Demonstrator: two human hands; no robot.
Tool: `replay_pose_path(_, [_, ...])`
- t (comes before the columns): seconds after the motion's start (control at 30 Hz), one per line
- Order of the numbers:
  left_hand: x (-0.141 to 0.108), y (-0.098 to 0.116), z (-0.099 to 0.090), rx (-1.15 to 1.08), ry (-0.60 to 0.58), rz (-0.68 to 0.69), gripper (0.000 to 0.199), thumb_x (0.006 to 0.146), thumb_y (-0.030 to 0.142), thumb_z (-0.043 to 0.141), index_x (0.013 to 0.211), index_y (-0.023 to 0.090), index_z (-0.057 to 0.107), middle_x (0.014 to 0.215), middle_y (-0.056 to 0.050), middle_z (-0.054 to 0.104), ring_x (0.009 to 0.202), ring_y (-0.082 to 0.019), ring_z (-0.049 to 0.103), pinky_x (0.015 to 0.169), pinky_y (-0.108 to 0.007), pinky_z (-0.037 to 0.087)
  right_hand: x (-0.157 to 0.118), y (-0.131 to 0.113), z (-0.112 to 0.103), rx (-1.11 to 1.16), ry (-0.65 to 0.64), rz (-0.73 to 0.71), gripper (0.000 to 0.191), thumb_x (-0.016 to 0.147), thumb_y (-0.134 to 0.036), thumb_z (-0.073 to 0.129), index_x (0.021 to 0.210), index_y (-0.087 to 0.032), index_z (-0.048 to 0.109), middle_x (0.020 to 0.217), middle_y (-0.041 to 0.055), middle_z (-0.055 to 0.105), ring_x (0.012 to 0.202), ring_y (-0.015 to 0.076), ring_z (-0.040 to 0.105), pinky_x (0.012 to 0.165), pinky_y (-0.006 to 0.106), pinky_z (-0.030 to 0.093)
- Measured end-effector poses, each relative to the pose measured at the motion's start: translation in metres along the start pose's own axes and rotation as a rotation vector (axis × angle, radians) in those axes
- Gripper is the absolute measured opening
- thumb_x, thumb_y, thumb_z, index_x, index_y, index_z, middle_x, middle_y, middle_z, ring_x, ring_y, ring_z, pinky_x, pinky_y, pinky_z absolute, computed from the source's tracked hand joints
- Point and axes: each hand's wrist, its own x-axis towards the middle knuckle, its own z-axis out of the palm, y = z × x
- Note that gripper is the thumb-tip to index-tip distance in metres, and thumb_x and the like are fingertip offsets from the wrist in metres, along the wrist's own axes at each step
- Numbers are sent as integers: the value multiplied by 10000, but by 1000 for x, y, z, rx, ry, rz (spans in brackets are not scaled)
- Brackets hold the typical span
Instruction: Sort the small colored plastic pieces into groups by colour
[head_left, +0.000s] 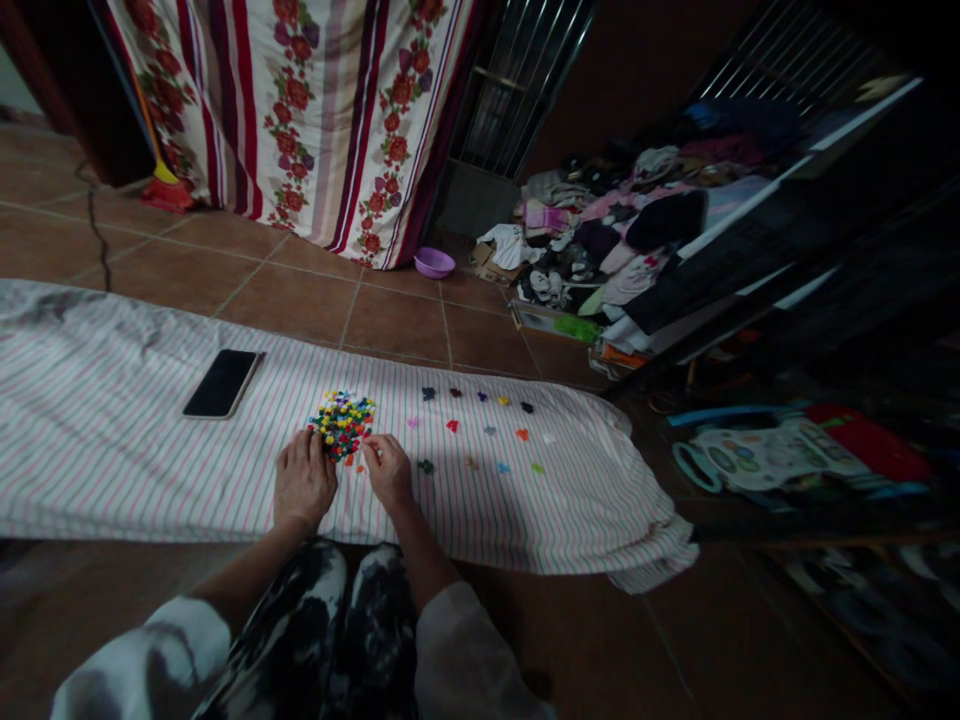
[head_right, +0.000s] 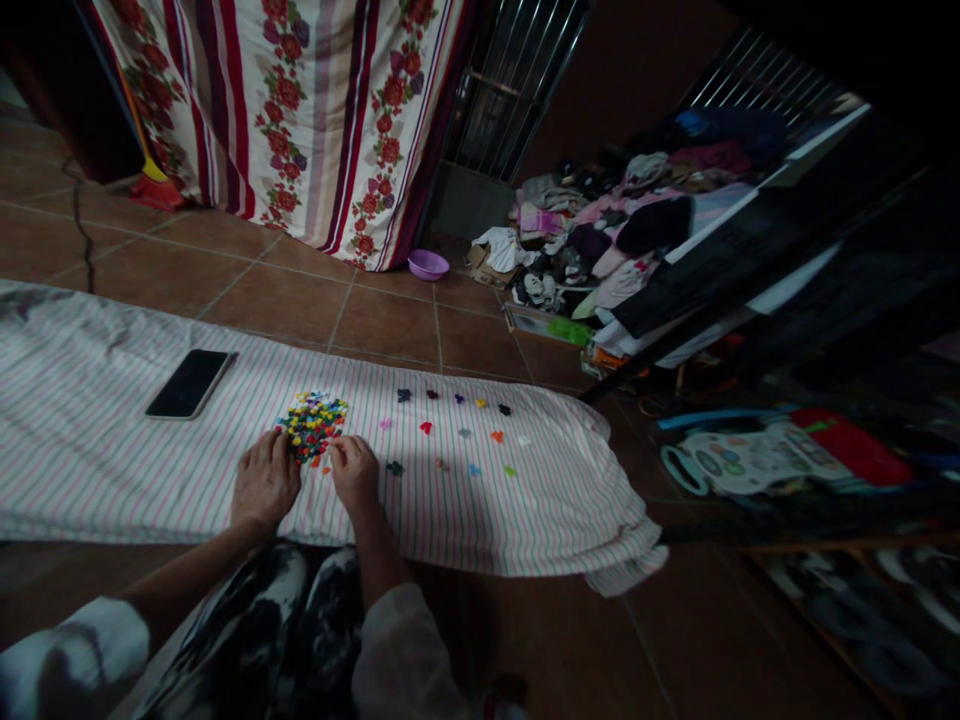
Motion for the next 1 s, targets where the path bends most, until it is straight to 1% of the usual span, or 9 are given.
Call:
replay_pose_path(0.13, [0,0,1,10,5,4,447,909,254,365,1276,31,488,1310,-251,534,1254,-338,465,1003,-482,371,-1,4,1,28,20,27,142,908,-251,536,866,-220,668,858,23,699,830,148,656,762,243,514])
replay_pose_path(0.33, [0,0,0,0,-5,0,451,902,252,369,1281,39,488,1301,-252,537,1251,-336,472,1003,-485,372,-3,7,3,49,50,96,147,906,-235,521,901,-231,668,856,16,720,831,154,676,735,238,521])
replay_pose_path(0.53, [0,0,-1,-6,15,3,439,896,251,378,1277,64,491,1285,-234,550,1240,-326,488,994,-477,379,-3,8,4,3,65,34,189,917,-231,498,950,-224,684,908,35,702,863,152,670,749,240,529])
replay_pose_path(0.7, [0,0,0,4,4,3,435,904,259,368,1259,45,502,1295,-246,543,1237,-334,485,998,-480,375,-3,9,3,3,49,50,230,944,-266,467,998,-241,689,928,34,693,903,162,670,737,246,542])
replay_pose_path(0.87, [-1,-1,0,1,-5,-3,443,908,260,367,1267,37,499,1310,-246,534,1253,-332,473,1014,-472,364,-3,6,2,30,59,56,223,940,-268,476,979,-221,690,876,41,694,864,160,673,751,252,540])
replay_pose_path(1.0, [-1,-1,1,8,-5,3,445,912,260,363,1268,30,499,1317,-249,530,1260,-333,468,1022,-474,357,-3,5,1,35,111,50,246,940,-257,462,992,-183,691,879,63,687,806,152,670,738,250,531])
